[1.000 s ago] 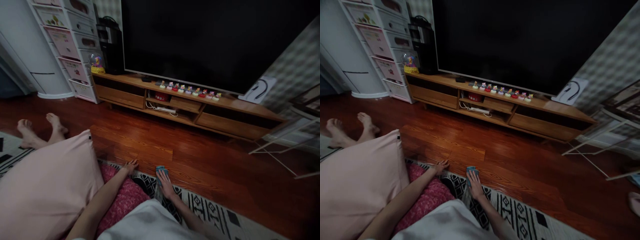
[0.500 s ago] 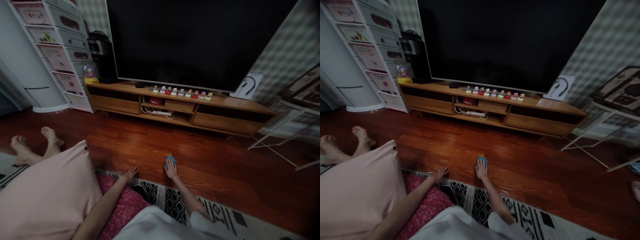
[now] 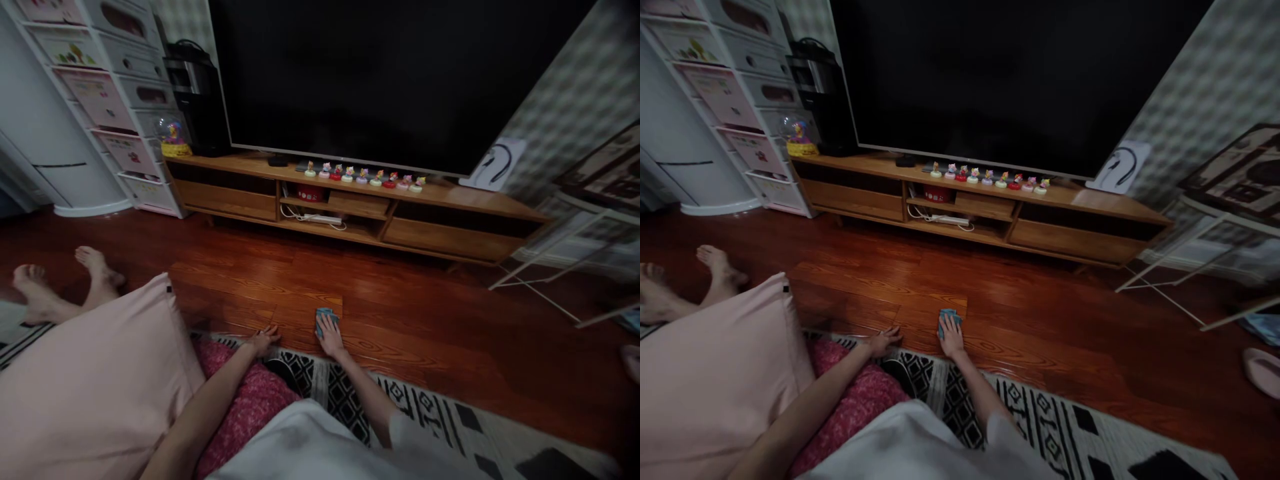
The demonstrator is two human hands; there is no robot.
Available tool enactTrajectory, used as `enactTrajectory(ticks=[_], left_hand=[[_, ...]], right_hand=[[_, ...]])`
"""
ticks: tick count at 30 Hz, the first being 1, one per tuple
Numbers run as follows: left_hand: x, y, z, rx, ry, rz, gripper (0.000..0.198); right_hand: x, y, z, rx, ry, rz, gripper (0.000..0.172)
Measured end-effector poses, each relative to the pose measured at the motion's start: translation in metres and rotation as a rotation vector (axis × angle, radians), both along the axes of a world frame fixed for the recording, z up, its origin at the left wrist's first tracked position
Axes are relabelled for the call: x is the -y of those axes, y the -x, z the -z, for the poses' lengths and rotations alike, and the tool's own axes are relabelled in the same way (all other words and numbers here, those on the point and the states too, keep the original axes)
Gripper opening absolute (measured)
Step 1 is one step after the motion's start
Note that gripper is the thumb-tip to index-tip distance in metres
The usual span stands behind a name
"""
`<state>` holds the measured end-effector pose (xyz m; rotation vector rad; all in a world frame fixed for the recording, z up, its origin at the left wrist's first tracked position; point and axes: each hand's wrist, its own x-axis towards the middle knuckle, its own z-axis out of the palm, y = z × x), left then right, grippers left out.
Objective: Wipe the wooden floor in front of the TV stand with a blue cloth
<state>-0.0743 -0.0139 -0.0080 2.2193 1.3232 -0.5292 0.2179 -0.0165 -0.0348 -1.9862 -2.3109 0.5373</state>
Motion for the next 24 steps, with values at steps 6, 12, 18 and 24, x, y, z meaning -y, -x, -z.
enactTrajectory(ticks=[6,12,18,24], left_hand=[[-0.002,0.004,0.006,-0.009,0.024,-0.021,0.076],[-0.002,0.007,0.014,0.051,0.018,-0.024,0.072],[-0.001,0.007,0.014,0.058,0.010,-0.026,0.075],[-0.001,0.006,0.010,0.019,0.018,-0.019,0.076]], right_hand=[[-0.036,0.023,-0.021,-0.002,0.062,-0.002,0.058],[0.059,-0.012,0.026,-0.035,-0.004,-0.232,0.061],[0.063,-0.053,0.032,0.019,-0.014,-0.017,0.059],[-0.034,-0.042,0.001,0.054,0.037,0.164,0.059]])
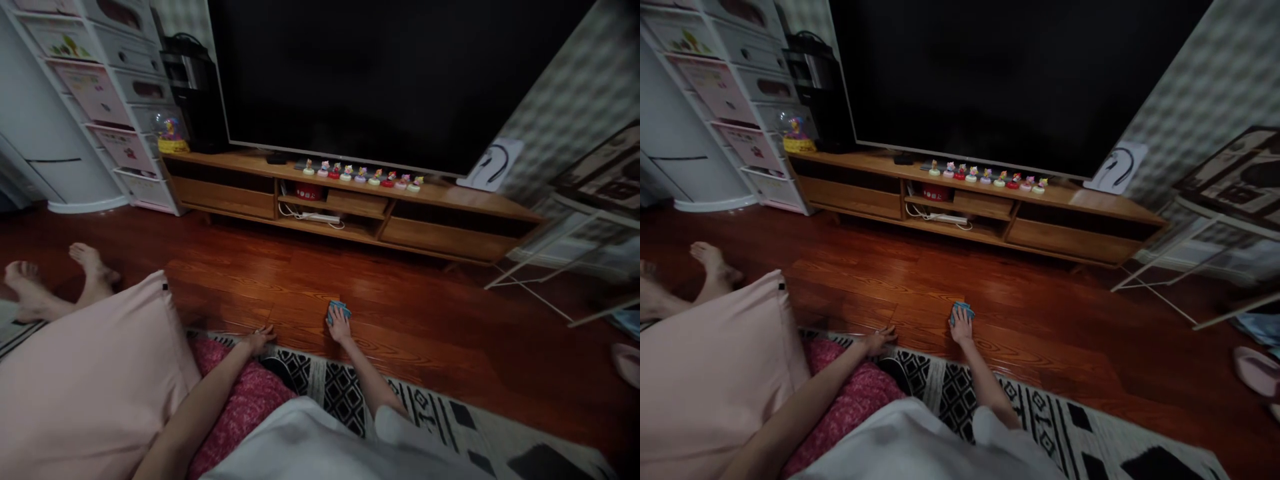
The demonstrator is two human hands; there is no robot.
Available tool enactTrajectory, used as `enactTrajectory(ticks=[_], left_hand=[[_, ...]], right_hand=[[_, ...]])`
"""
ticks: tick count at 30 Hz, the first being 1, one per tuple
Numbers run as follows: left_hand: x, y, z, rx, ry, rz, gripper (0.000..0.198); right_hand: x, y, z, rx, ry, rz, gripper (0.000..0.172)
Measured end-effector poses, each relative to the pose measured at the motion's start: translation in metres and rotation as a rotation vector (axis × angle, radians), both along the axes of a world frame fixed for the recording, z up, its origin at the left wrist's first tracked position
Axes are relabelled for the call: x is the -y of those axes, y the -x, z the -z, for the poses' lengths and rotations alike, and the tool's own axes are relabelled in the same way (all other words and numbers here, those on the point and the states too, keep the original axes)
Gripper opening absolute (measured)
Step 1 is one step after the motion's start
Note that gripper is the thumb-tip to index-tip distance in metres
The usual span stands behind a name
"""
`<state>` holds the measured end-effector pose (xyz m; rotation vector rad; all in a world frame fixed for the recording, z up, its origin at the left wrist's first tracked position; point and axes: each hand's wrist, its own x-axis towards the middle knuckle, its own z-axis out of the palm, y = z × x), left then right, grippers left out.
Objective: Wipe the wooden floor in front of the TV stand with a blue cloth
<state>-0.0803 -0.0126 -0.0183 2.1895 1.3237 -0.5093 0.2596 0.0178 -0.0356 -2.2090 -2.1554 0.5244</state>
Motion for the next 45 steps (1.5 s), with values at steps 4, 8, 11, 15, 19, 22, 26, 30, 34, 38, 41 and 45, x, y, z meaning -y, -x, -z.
enactTrajectory(ticks=[4,8,11,15,19,22,26,30,34,38,41,45], left_hand=[[0.000,0.000,0.000,0.016,-0.009,-0.009,0.074],[0.000,0.001,0.002,0.040,0.022,-0.012,0.076],[0.000,0.001,0.005,0.049,0.032,-0.027,0.075],[0.000,0.001,0.007,0.037,0.013,-0.011,0.074],[0.001,0.000,0.003,0.016,-0.008,0.003,0.073],[0.001,-0.001,-0.001,0.005,-0.003,0.006,0.074],[0.002,-0.002,-0.003,-0.008,-0.011,0.008,0.076],[0.001,-0.003,0.002,0.013,-0.007,-0.010,0.076],[0.000,-0.003,0.008,0.041,0.002,-0.014,0.076],[0.000,-0.002,0.010,0.037,0.003,-0.013,0.076],[0.000,-0.003,0.009,0.015,0.002,-0.007,0.078],[-0.001,-0.002,0.006,0.000,-0.006,0.006,0.077]], right_hand=[[-0.002,0.017,-0.003,-0.007,-0.001,-0.041,0.059],[0.060,0.022,0.018,-0.041,-0.009,-0.213,0.061],[0.106,0.018,0.032,-0.065,-0.013,-0.283,0.067],[0.104,0.021,0.026,-0.077,-0.012,-0.249,0.063],[0.043,0.040,-0.001,-0.056,0.008,-0.187,0.060],[0.002,0.057,-0.020,-0.035,0.070,-0.162,0.060],[-0.002,0.067,-0.026,-0.028,0.085,-0.190,0.061],[0.051,0.054,-0.003,-0.042,0.062,-0.328,0.064],[0.111,0.032,0.024,-0.061,0.046,-0.399,0.070],[0.109,0.032,0.026,-0.060,0.050,-0.356,0.066],[0.067,0.048,0.012,-0.047,0.029,-0.292,0.064],[0.007,0.075,-0.013,-0.050,0.056,-0.241,0.062]])
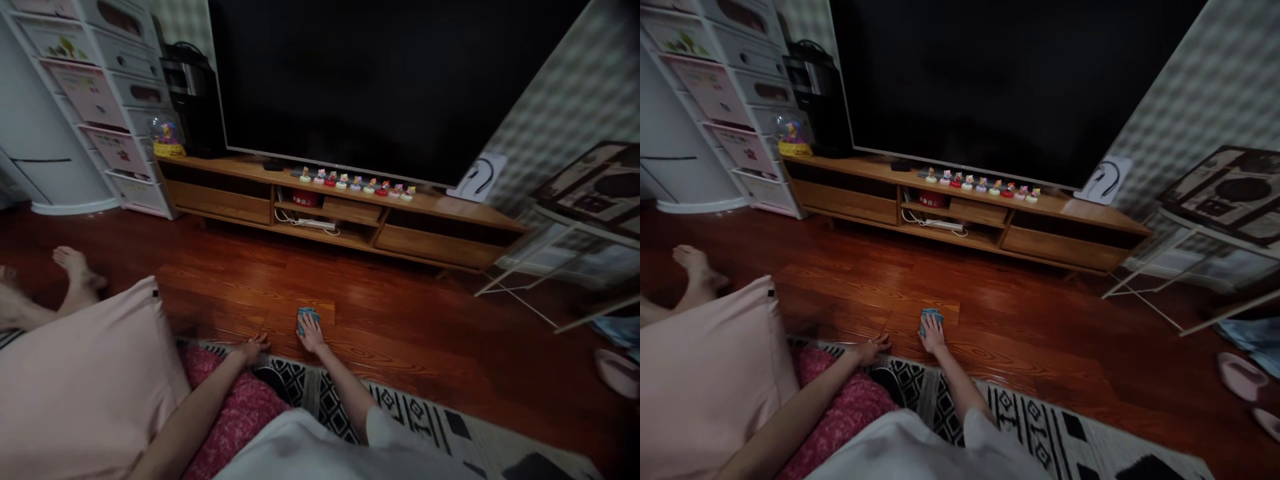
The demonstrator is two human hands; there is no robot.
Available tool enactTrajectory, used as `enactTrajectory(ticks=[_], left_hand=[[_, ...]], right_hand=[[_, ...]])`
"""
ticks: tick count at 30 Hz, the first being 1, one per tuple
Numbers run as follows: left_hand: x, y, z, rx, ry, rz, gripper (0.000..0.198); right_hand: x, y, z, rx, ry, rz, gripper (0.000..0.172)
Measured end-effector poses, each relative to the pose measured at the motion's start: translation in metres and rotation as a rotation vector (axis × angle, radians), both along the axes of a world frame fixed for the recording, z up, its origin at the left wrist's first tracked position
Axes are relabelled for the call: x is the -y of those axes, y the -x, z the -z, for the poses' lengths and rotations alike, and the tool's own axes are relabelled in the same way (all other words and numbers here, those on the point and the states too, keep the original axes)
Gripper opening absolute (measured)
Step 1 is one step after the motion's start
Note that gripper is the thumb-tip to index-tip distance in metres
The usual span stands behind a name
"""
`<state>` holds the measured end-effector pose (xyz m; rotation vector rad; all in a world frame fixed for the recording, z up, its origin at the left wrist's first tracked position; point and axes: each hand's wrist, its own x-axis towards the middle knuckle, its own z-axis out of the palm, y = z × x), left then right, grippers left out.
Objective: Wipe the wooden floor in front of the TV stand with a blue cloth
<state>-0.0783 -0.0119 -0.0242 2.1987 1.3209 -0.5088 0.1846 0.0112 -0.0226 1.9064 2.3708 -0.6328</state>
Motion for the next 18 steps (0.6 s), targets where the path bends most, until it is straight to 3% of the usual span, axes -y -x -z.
enactTrajectory(ticks=[3,5,10,13,15,18], left_hand=[[0.000,0.001,0.000,-0.002,-0.005,0.003,0.076],[0.000,0.001,0.001,0.008,-0.003,-0.007,0.076],[-0.001,0.001,0.004,0.036,0.016,-0.019,0.076],[0.000,0.002,0.005,0.050,0.014,-0.013,0.077],[0.000,0.002,0.004,0.044,0.022,-0.012,0.077],[0.001,0.001,0.001,0.028,0.032,-0.022,0.077]], right_hand=[[-0.016,0.013,-0.007,-0.008,0.019,-0.002,0.062],[-0.007,0.013,-0.002,-0.021,0.003,-0.048,0.062],[0.063,-0.020,0.032,-0.079,-0.039,-0.254,0.065],[0.099,-0.047,0.044,-0.098,-0.065,-0.245,0.065],[0.103,-0.058,0.045,-0.082,-0.074,-0.181,0.062],[0.075,-0.061,0.035,-0.023,-0.091,-0.066,0.060]])
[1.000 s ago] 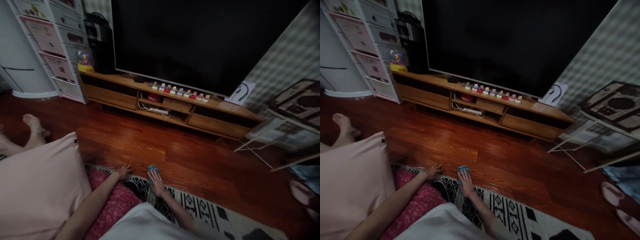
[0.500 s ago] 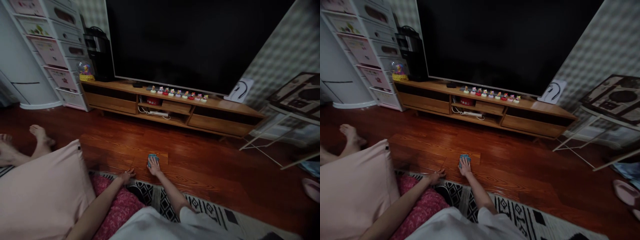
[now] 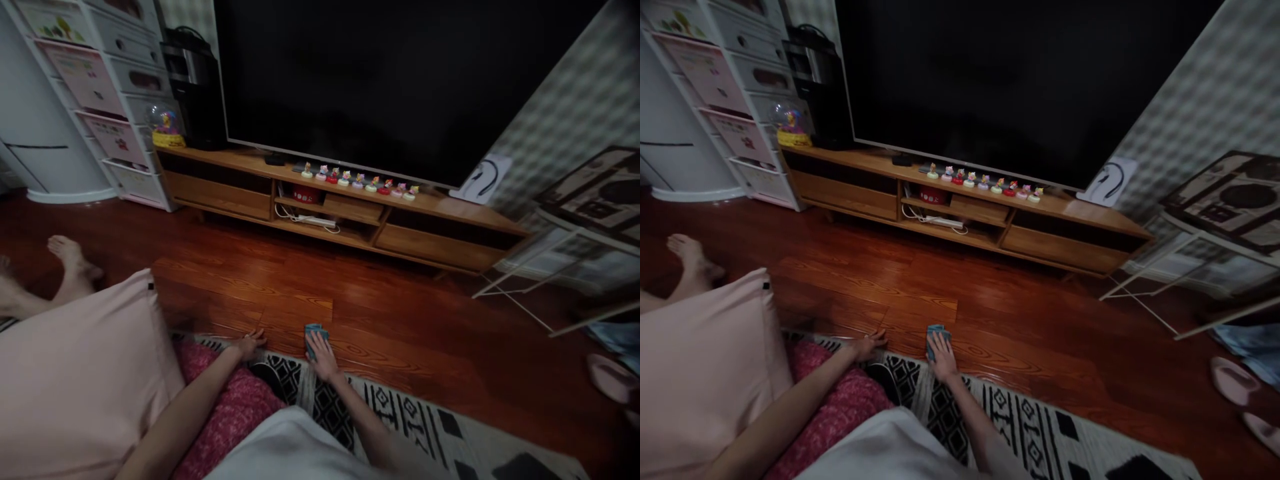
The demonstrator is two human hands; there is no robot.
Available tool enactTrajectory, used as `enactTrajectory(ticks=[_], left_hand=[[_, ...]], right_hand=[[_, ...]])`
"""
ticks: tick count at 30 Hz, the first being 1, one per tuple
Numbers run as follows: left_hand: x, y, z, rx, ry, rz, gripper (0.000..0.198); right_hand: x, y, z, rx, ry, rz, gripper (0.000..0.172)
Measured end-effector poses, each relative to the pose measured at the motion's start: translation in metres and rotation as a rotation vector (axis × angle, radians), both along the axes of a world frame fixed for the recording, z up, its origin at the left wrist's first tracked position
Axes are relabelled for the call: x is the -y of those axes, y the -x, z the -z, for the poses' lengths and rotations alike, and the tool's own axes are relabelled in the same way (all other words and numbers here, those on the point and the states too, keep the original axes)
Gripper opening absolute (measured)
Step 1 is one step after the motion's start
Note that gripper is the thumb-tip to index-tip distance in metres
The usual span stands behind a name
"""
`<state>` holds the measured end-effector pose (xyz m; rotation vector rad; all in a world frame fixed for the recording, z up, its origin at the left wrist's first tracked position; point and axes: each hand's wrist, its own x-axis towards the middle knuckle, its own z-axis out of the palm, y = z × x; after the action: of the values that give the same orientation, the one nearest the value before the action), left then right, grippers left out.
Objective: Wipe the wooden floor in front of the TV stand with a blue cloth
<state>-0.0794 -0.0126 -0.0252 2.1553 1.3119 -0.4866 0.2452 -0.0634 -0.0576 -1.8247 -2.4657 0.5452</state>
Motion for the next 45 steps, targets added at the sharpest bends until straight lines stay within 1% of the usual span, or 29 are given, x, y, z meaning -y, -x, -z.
enactTrajectory(ticks=[3,5,7,8,9,11,15,17,19,20,22,27,29,30,32,33,35,38,40,42,43,45], left_hand=[[0.001,-0.001,-0.004,-0.004,-0.005,-0.005,0.077],[0.002,-0.001,-0.007,-0.013,-0.014,-0.001,0.076],[0.002,-0.001,-0.010,-0.023,-0.021,0.006,0.076],[0.003,-0.002,-0.010,-0.027,-0.022,0.007,0.076],[0.003,-0.002,-0.011,-0.027,-0.023,0.007,0.077],[0.003,-0.003,-0.011,-0.025,-0.021,0.003,0.077],[0.003,-0.003,-0.010,-0.026,-0.010,0.000,0.078],[0.002,-0.003,-0.008,-0.026,-0.002,0.005,0.079],[0.002,-0.002,-0.006,-0.021,-0.005,0.006,0.079],[0.002,-0.002,-0.005,-0.021,-0.011,0.007,0.079],[0.002,-0.001,-0.004,-0.023,-0.024,0.010,0.078],[0.002,0.000,-0.009,-0.029,-0.024,0.021,0.074],[0.003,-0.001,-0.012,-0.035,-0.024,0.025,0.075],[0.003,-0.001,-0.013,-0.038,-0.026,0.027,0.076],[0.002,-0.002,-0.013,-0.048,-0.024,0.025,0.076],[0.002,-0.002,-0.012,-0.052,-0.023,0.021,0.076],[0.002,-0.003,-0.009,-0.049,-0.021,0.010,0.076],[0.002,-0.002,-0.005,-0.016,-0.029,0.007,0.077],[0.002,-0.001,-0.005,0.000,-0.031,0.011,0.078],[0.003,-0.001,-0.006,-0.001,-0.029,0.012,0.078],[0.004,-0.002,-0.008,-0.006,-0.026,0.012,0.078],[0.004,-0.002,-0.011,-0.022,-0.017,0.012,0.077]], right_hand=[[-0.046,0.011,-0.019,0.063,-0.007,0.121,0.060],[-0.072,0.022,-0.031,0.084,0.026,0.178,0.060],[-0.086,0.032,-0.040,0.082,0.066,0.200,0.060],[-0.086,0.036,-0.041,0.076,0.076,0.192,0.061],[-0.083,0.039,-0.041,0.068,0.076,0.170,0.061],[-0.065,0.040,-0.032,0.050,0.053,0.093,0.061],[-0.004,0.025,-0.004,0.009,0.000,-0.088,0.066],[0.020,0.016,0.006,-0.012,-0.002,-0.129,0.068],[0.027,0.012,0.007,-0.023,0.004,-0.118,0.066],[0.023,0.012,0.005,-0.024,0.008,-0.098,0.065],[0.003,0.017,-0.004,-0.016,0.018,-0.043,0.063],[-0.075,0.043,-0.035,0.018,0.060,0.089,0.061],[-0.093,0.053,-0.043,0.025,0.086,0.115,0.061],[-0.096,0.057,-0.045,0.027,0.093,0.116,0.061],[-0.090,0.061,-0.042,0.022,0.089,0.081,0.062],[-0.081,0.060,-0.037,0.014,0.080,0.044,0.062],[-0.054,0.054,-0.023,-0.005,0.058,-0.052,0.063],[-0.006,0.031,0.001,-0.007,0.030,-0.140,0.066],[0.014,0.010,0.009,0.002,0.014,-0.130,0.066],[0.017,-0.011,0.009,0.021,0.004,-0.067,0.063],[0.012,-0.020,0.006,0.035,0.002,-0.021,0.061],[-0.010,-0.031,-0.006,0.073,0.009,0.083,0.060]])
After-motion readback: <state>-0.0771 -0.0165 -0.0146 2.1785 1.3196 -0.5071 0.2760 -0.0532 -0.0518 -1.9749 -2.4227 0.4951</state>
